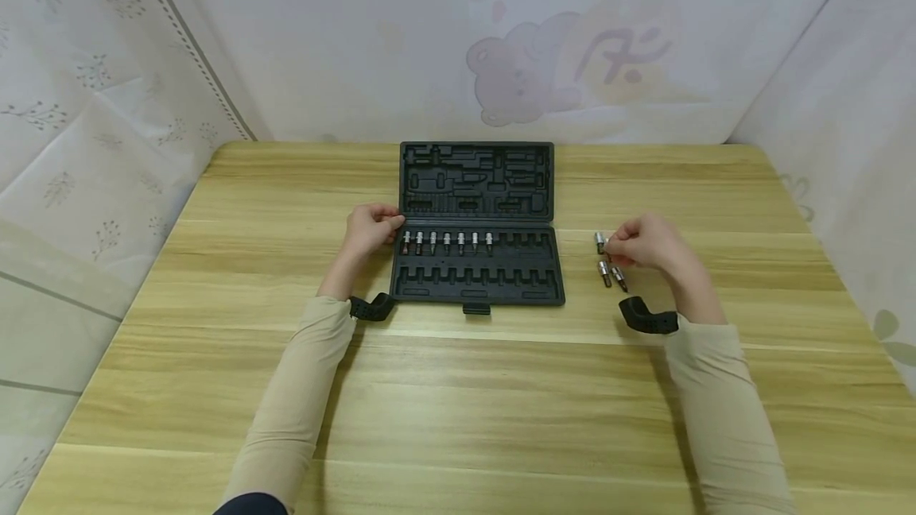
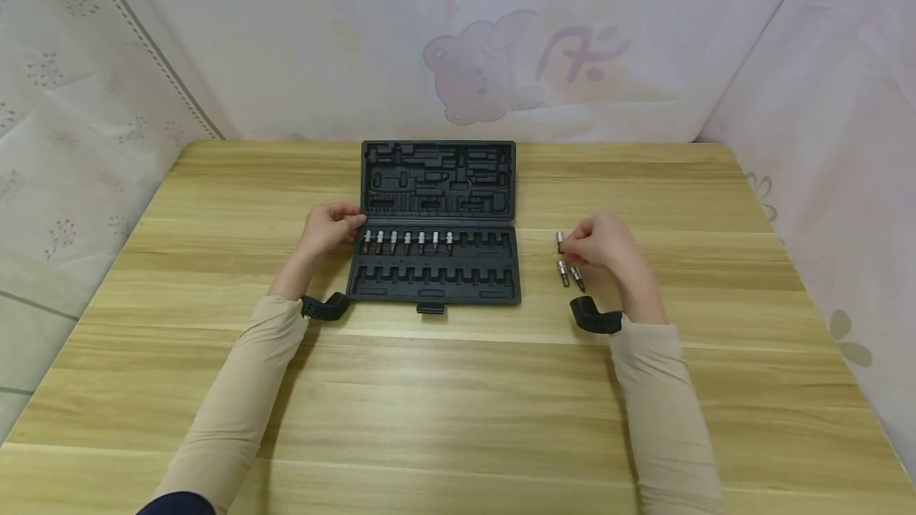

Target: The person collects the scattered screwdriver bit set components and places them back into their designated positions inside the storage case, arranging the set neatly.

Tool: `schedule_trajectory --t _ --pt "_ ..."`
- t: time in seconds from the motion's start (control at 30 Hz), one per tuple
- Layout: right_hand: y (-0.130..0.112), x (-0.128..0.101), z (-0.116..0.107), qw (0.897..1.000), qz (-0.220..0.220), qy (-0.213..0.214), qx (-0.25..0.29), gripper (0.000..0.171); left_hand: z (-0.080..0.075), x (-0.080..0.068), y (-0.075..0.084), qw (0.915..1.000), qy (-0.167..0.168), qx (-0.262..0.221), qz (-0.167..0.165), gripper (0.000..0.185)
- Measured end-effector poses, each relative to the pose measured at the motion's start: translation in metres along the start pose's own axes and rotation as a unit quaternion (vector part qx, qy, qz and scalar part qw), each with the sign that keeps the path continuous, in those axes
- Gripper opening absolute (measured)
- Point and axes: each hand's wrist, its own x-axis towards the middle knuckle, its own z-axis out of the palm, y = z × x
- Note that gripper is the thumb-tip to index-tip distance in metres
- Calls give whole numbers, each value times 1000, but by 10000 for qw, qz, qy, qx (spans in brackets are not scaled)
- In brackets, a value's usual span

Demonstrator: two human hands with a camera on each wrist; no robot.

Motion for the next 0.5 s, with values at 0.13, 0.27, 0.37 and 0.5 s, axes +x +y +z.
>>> schedule_trajectory --t 0.13,0.27,0.37,0.5 --pt "7 -4 0 10000 38 19 -18 21 0 -1 0 10000 24 -30 -15 27" --pt "13 -8 1 10000 56 62 -53 20 1 -1 1 10000 26 -14 -15 27" --pt "16 -11 0 9999 123 34 -42 20 0 0 1 10000 10 -5 -40 27" --pt "19 -13 1 9997 234 -34 -91 19 1 0 0 10000 13 -8 -79 28"
